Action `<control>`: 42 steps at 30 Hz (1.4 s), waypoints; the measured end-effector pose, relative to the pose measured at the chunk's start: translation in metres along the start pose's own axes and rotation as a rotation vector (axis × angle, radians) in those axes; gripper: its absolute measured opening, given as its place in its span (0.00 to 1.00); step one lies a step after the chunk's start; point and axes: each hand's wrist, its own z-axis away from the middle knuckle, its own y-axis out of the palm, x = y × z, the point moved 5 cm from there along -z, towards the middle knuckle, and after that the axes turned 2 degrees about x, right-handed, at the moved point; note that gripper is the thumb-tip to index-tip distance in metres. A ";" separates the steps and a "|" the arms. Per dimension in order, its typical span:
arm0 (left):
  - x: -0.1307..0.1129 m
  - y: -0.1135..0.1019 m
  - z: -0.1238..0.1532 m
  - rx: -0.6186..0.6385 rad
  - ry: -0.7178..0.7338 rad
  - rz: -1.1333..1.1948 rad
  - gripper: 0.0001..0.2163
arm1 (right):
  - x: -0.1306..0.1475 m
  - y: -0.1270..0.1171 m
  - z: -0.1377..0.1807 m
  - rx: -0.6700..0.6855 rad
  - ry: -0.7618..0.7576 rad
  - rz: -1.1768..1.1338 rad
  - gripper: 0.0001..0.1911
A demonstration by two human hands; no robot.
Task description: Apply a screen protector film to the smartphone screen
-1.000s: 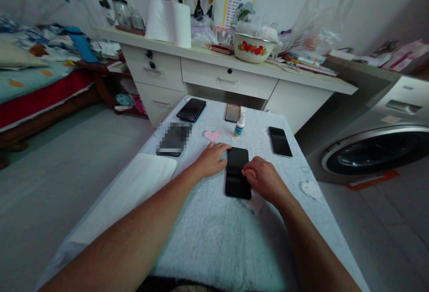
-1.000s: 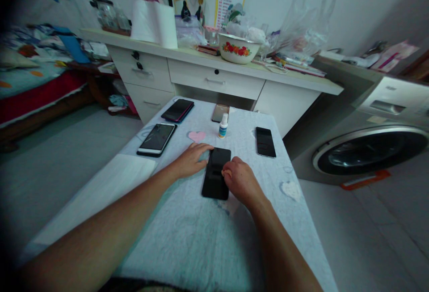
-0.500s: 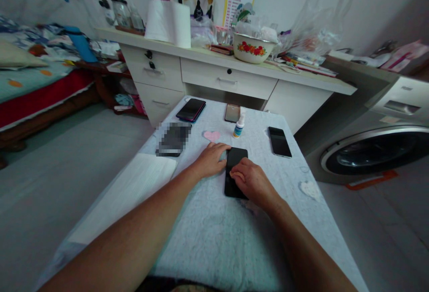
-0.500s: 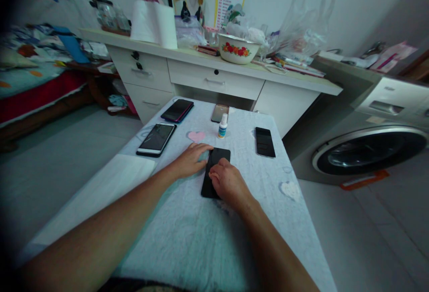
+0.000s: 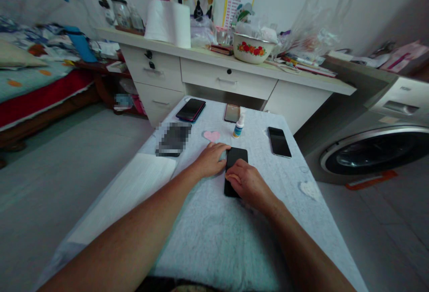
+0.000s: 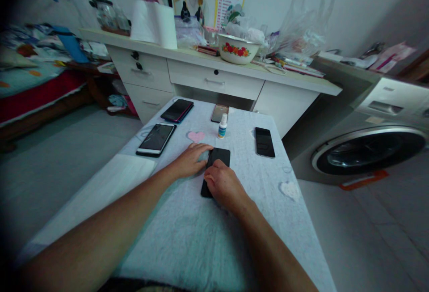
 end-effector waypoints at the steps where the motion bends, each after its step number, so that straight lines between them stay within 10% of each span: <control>1: 0.000 0.000 0.000 0.000 0.000 -0.003 0.21 | 0.000 0.000 0.000 0.002 -0.004 0.002 0.10; 42: 0.003 0.002 0.000 0.006 0.019 -0.010 0.22 | -0.037 -0.030 0.014 -0.007 0.191 0.130 0.10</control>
